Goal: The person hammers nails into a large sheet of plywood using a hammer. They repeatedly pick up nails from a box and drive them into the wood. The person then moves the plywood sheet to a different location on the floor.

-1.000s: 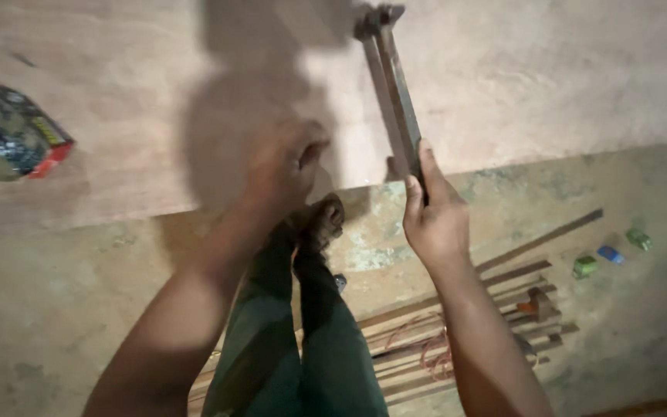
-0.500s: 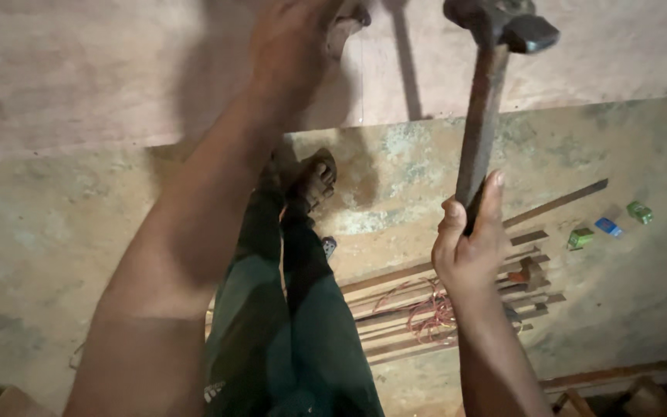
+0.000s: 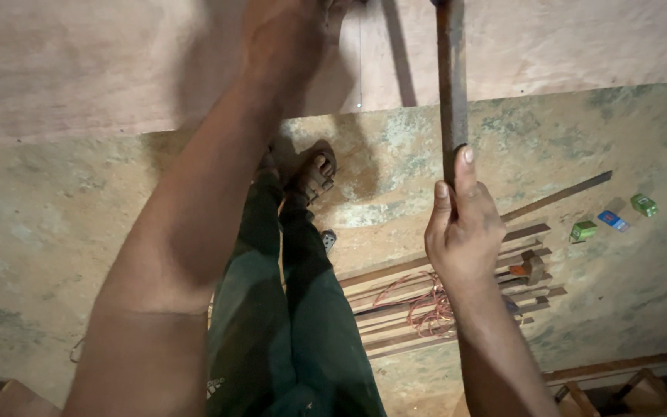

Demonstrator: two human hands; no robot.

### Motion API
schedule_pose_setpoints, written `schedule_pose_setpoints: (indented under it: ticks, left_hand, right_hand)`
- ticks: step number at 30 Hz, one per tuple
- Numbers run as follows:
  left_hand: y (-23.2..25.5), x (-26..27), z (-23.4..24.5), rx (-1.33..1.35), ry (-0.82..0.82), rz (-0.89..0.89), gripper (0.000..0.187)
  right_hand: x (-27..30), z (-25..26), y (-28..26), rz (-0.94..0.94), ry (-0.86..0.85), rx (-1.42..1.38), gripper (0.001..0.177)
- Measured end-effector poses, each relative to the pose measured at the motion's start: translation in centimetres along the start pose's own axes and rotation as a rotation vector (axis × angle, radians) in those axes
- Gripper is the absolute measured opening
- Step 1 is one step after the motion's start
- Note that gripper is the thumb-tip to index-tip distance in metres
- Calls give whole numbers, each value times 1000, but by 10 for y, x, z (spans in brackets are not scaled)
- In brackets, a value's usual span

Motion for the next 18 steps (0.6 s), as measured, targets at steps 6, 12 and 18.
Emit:
schedule_pose_setpoints:
  ticks: [6, 12, 18]
  left_hand:
    - [4, 7, 6, 35, -68, 34, 50]
    - [14, 6, 13, -2, 4, -13, 52]
    - [16, 8, 23, 248, 211, -29, 62]
  right_hand:
    - [0, -7, 1, 5, -29, -9, 56]
    - [-5, -18, 3, -110, -211, 115, 55]
    - [-7, 8, -24, 86, 2, 11, 58]
Point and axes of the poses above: each hand's wrist, its own x-axis away from the middle knuckle, its own z-axis out of the back of the hand, y = z × x, the point moved 5 cm from there along -x, towards the middle knuckle, and after that the axes turned 5 degrees about -x, right-handed, at the moved point
